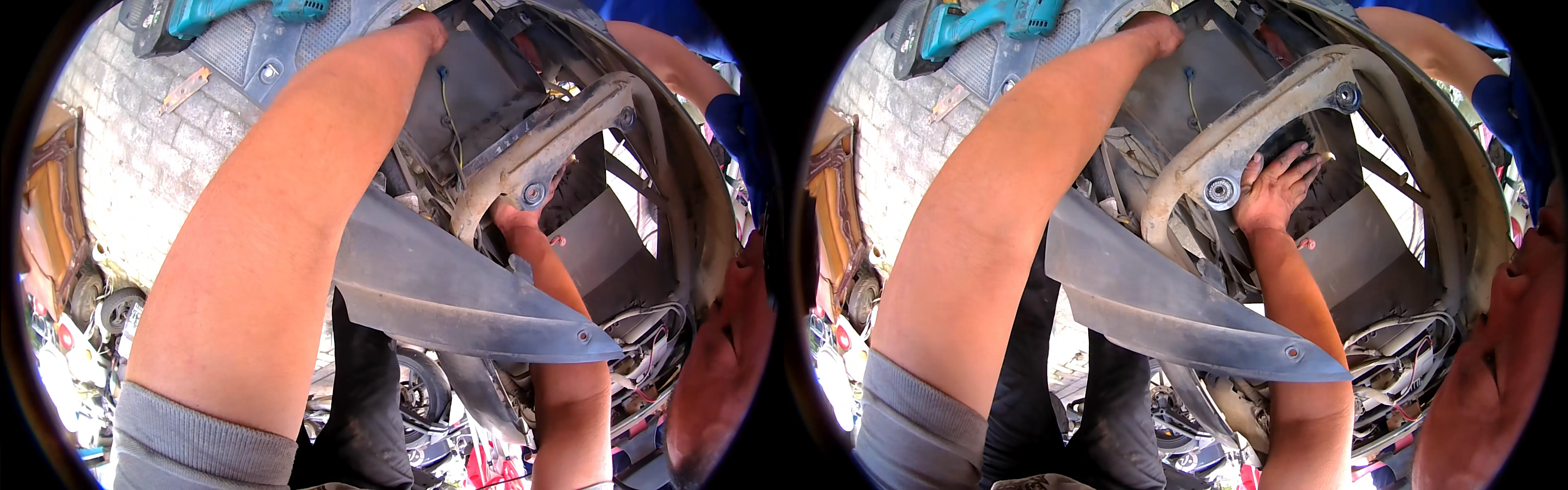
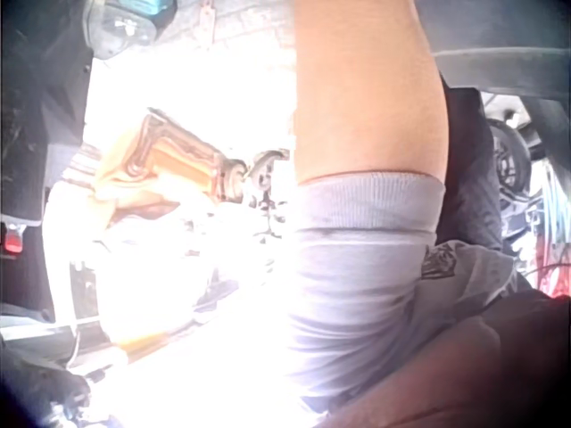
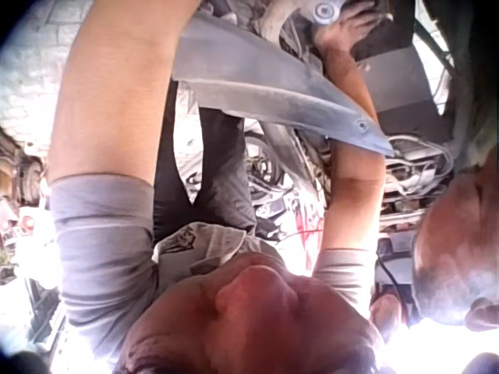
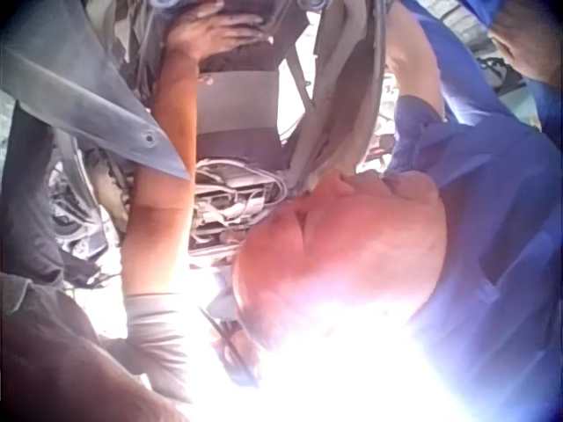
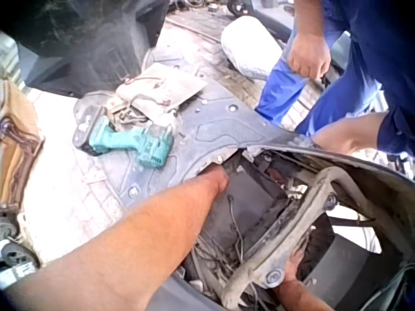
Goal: The person works inside the chassis of a motorcycle with their hands, reaching into the compartment behind the seat area to manage internal components and wires.
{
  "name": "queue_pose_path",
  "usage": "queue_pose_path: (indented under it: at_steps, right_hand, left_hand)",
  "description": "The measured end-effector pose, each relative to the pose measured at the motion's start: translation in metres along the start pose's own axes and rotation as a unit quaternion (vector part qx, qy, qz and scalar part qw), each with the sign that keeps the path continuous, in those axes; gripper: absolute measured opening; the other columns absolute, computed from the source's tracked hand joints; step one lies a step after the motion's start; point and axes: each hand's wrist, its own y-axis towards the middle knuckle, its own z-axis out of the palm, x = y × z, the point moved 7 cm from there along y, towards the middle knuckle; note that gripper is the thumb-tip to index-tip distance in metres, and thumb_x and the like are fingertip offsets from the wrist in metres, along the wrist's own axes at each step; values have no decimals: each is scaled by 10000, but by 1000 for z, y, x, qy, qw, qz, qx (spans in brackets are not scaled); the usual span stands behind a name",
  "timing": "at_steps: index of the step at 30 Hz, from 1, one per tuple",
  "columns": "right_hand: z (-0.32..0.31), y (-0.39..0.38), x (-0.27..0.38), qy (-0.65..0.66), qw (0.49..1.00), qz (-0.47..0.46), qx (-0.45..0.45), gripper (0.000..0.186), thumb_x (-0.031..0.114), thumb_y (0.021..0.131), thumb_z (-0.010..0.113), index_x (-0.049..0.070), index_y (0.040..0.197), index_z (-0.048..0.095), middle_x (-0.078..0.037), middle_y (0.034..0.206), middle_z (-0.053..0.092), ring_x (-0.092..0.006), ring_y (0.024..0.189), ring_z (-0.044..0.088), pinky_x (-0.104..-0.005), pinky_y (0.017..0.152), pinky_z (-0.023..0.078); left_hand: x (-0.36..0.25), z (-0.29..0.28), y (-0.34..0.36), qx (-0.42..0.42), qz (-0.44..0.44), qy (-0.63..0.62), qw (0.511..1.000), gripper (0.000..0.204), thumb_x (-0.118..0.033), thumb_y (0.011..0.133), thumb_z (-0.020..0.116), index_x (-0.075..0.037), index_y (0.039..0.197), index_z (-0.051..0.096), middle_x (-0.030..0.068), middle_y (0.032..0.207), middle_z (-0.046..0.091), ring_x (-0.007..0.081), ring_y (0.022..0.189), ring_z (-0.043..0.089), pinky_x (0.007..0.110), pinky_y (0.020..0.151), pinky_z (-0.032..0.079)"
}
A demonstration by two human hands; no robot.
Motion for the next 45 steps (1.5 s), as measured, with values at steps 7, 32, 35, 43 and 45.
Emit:
queue_pose_path:
  at_steps: [7,32,35,43,45]
  right_hand:
    - [1,-1,2,-8,1000,-5,-10,868,494,1089,331,-81,1645,-6,-457,1646,5,-591,1550,47,-611,1277,56]
    - [-8,-6,4,55,997,-1,-48,853,473,1102,328,-81,1642,-31,-448,1649,0,-579,1553,60,-600,1279,76]
    - [-6,-7,3,52,998,-2,-38,858,482,1097,323,-84,1642,-20,-450,1649,3,-581,1553,57,-602,1279,70]
    - [-2,-1,0,48,999,6,-4,872,506,1082,310,-92,1641,10,-453,1650,11,-587,1553,49,-609,1279,54]
    - [-6,-3,2,56,998,12,-28,872,510,1082,306,-91,1642,13,-453,1651,11,-587,1553,47,-610,1279,51]
  left_hand:
    - [-2,-5,-7,-18,35,3,999,379,-374,899,604,-139,1132,790,145,1261,742,357,1153,708,436,1010,540]
    - [25,36,42,-74,-74,-166,981,346,-185,837,704,24,1105,767,254,1194,741,392,1150,721,443,962,563]
    - [22,33,40,-39,-60,-145,987,339,-179,826,714,20,1093,773,252,1191,742,387,1144,723,441,966,563]
    - [24,26,32,-35,-91,-145,985,388,-182,819,728,16,1152,758,245,1234,732,376,1175,713,440,985,558]
    - [24,26,31,-39,-90,-130,987,401,-189,829,720,16,1172,749,249,1252,724,379,1187,708,442,992,555]
